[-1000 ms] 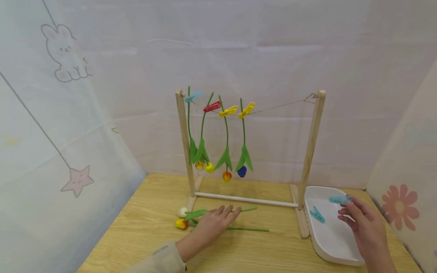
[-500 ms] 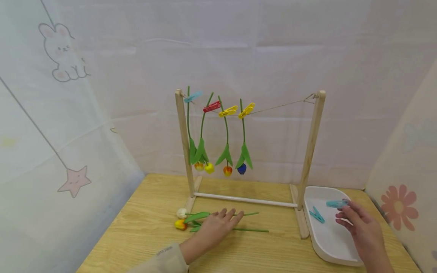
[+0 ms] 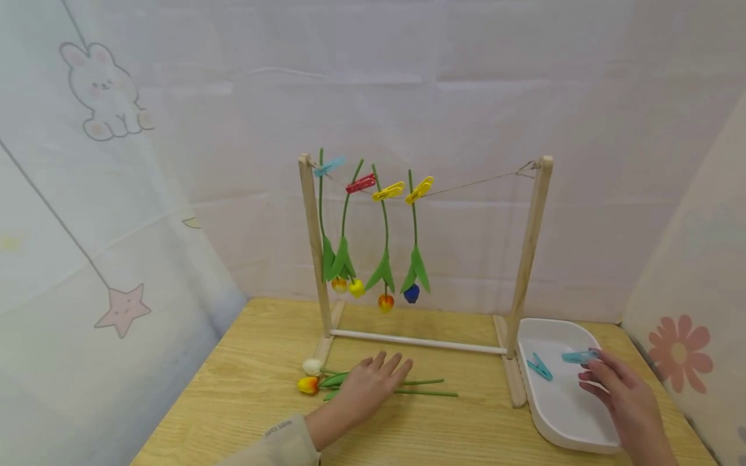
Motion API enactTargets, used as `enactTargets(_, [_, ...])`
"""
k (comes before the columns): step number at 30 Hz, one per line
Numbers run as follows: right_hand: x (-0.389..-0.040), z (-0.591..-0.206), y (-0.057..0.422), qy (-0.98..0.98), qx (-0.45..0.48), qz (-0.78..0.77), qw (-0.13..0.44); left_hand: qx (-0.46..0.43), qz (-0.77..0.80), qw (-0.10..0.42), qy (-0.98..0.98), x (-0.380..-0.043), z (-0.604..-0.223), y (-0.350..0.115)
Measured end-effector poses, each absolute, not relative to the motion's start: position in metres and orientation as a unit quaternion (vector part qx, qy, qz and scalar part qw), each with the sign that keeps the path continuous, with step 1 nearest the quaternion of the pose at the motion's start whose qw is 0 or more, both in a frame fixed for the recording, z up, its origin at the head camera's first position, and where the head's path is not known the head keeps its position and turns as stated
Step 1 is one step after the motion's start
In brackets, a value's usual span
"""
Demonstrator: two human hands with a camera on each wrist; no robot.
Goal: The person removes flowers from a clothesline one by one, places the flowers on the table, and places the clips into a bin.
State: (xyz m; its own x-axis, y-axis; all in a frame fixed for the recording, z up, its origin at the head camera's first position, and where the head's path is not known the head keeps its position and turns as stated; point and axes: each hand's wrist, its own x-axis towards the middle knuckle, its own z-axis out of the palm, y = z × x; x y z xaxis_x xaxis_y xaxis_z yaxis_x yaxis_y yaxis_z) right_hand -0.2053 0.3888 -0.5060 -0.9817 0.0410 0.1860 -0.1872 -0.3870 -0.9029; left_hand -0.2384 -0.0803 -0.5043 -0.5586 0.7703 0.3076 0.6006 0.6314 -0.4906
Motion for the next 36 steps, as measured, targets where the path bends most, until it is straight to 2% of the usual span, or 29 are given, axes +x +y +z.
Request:
enactTargets(5, [-0.204,-0.51,0.393,-0.569,0.046,0.819,0.063,-0.387,0.158,0.285,-0.862,-0.242,-0.502,-0.082])
enactTargets(24, [-0.202,-0.507,0.395,-0.578,0.011,0.813,0.064,-0.37,0.14,0.32,-0.861,-0.254,-0.477,-0.092])
enactTargets(36, [-0.208,-0.493,0.383,-0.558,0.09,0.822,0.069,-0.356,0.147,0.317,-0.866,-0.259,-0.46,-0.101])
